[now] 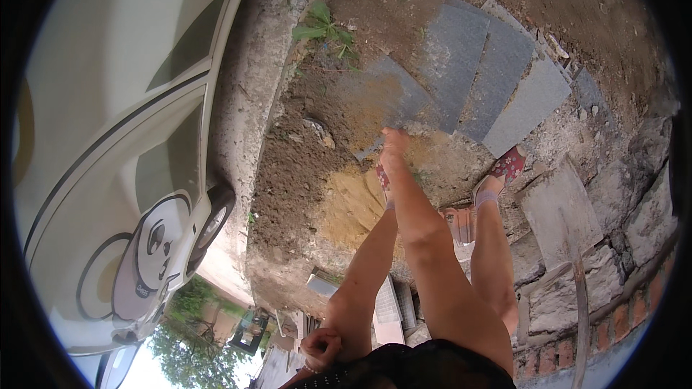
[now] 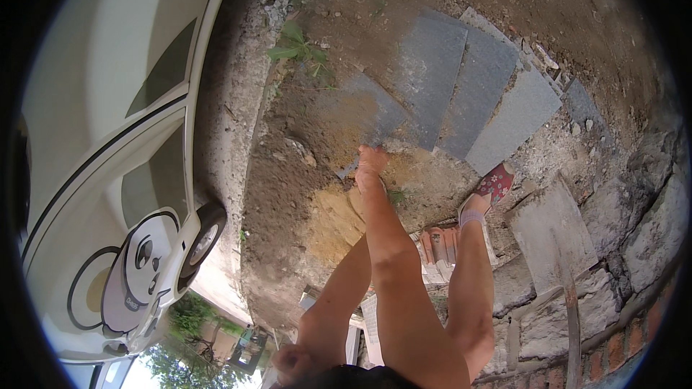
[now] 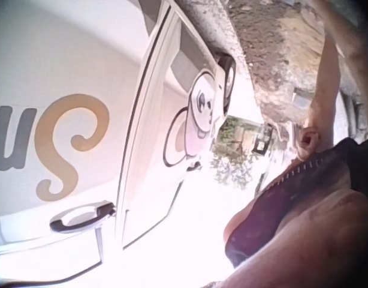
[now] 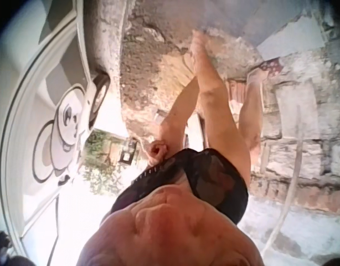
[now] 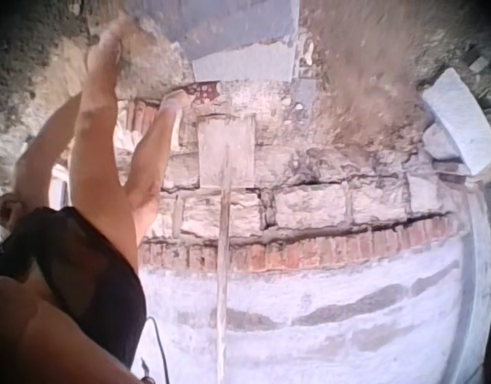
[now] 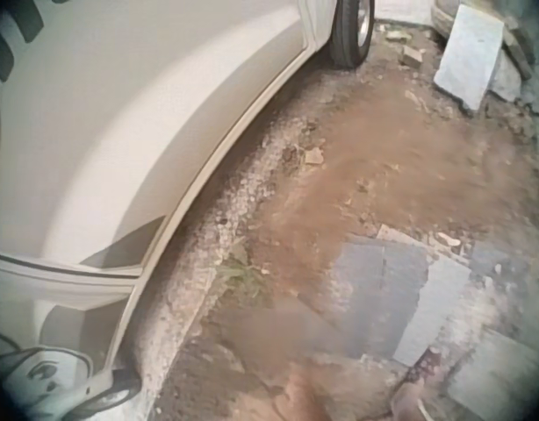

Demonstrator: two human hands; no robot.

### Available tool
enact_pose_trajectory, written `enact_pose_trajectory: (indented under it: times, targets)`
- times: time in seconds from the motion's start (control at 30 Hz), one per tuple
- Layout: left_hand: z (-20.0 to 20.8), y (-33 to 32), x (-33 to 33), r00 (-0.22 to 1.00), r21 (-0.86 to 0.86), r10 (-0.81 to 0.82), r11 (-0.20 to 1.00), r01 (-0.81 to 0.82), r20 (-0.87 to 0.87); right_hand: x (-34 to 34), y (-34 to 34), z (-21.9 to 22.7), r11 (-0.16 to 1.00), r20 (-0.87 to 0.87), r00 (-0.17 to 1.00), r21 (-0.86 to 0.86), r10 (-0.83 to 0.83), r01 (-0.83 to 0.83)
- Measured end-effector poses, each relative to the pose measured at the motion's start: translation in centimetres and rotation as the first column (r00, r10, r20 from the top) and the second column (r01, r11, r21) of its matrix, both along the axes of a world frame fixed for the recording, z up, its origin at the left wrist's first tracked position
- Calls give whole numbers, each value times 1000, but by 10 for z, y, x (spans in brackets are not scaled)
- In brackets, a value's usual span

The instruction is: The person replaces and levels floor tiles on a dirt surface by hand, using a small stone block to tamp them down.

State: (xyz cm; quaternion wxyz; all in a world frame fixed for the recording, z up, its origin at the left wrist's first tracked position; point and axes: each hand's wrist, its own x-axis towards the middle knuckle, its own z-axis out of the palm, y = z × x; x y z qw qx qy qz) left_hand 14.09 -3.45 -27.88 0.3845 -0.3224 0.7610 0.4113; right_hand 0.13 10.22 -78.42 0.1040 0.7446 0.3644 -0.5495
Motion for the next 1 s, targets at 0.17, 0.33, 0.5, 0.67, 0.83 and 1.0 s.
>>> enact_pose_trajectory:
  times: [0.17, 0.33, 0.5, 0.67, 0.83, 1.0]
  targets:
    - [-3, 9, 0, 979, -63, -162, 986, 154, -128, -14, 15, 33, 986, -170, 978, -139, -118, 95]
    - [-1, 4, -2, 921, -112, -339, 940, 322, -194, -47, -23, 113, 993, -523, 845, 34, 111, -110]
    - [-4, 16, -12, 963, -56, -172, 985, 164, -207, -75, -3, 138, 887, -475, 759, 116, 445, -447]
    - [-8, 17, 10, 983, 68, 40, 997, -28, -179, -92, 67, 227, 673, -276, 618, 196, 736, -714]
    - [-8, 52, -12, 993, -1, 9, 1000, -10, -118, -53, 168, 307, 702, -305, 643, 151, 703, -696]
    - [-15, 111, -37, 997, 29, 40, 999, -38, -72, -24, 259, 398, 646, -188, 620, 289, 762, -706]
